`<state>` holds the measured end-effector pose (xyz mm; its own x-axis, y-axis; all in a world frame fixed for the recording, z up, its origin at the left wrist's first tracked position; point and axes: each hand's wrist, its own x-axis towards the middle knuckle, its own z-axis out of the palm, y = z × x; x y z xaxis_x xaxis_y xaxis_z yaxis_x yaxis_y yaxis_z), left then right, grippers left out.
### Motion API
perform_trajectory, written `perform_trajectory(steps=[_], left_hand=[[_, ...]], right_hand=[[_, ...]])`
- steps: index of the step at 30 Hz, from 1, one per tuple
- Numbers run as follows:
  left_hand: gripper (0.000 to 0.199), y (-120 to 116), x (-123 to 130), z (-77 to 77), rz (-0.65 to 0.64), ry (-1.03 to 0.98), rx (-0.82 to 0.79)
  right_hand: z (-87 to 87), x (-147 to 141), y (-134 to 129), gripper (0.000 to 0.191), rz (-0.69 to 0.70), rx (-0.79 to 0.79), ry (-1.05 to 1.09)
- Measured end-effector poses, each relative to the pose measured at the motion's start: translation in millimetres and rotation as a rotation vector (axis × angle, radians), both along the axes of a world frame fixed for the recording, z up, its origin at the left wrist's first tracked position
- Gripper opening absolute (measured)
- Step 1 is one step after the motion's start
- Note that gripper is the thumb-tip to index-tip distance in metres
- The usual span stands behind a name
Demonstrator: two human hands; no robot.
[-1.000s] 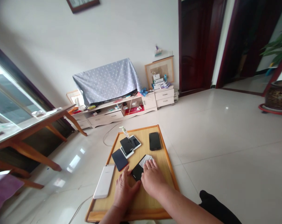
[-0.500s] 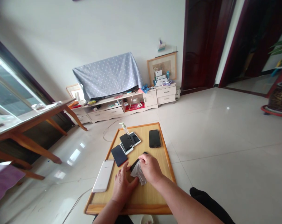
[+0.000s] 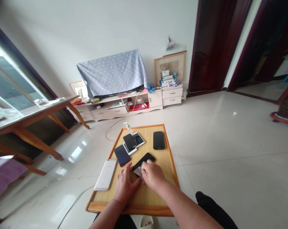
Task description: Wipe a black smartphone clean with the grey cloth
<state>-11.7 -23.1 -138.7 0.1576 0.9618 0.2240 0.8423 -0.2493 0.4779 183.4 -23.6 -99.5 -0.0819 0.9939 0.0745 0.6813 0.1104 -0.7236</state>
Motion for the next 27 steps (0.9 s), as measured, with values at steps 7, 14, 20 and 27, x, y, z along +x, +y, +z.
perform_trajectory(steps=[7, 14, 20, 27], left_hand=[[0.08, 0, -2, -0.1, 0.004, -0.012, -0.02], [0.079, 1, -2, -1.3, 0.009, 0.004, -0.029], [0.078, 1, -4, -0.7, 0.003, 0.0, -0.015], [0.072, 0, -6, -2.1, -0.005, -0.015, -0.004]], right_hand=[[-0.7, 11, 21, 0.024, -0.066, -0.055, 0.266], [-18.1, 11, 37, 0.013, -0.221, 0.06, 0.133], [-11.4, -23, 10, 0.026, -0.046, 0.181, -0.048], [-4.1, -22, -4, 0.041, 0.082, 0.154, -0.311]])
